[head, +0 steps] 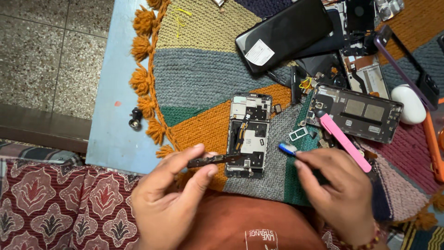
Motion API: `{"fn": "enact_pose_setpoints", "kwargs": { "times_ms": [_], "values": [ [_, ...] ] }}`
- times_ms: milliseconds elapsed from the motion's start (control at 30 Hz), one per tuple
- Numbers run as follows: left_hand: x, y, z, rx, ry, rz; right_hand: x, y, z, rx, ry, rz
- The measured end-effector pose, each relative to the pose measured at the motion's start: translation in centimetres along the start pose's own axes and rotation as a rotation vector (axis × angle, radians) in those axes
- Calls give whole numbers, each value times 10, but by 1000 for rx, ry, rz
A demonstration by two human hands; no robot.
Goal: The person disassembles a smartphone, removes a ribbon cable, cleans the internal components with a toothbrush, and reattaches the cable. The person handles the phone chassis, ribbon cable, and toothbrush throughout the process.
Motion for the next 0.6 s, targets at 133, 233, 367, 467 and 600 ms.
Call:
{"fn": "enact_pose_setpoints", "kwargs": {
  "times_ms": [133, 233, 367, 467, 600],
  "values": [
    [10, -7, 1, -86, -137, -10, -14, -21, -8, -51, 159, 3],
    [11, -11, 1, -110, -134, -2, -24, -33, -14, -64, 227, 40],
    [16, -13, 3, -125, -216, -27, -35, -44, -20, -74, 258, 82],
    [17, -14, 3, -143, -217, -31, -41, -49, -23, -88, 276, 119],
    [17, -17, 3, -153, -248, -47, -42, -52, -23, -103, 249, 132]
  ]
}}
Point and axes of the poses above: each hand's wrist, its own z-axis away from the middle knuckle, its own y-axis out of the back of the hand, x = y × z, the point moved 7 cm from there along -z, towards the middle knuckle, and after that the axes turned 14 degrees about x, right-handed, at the moved point
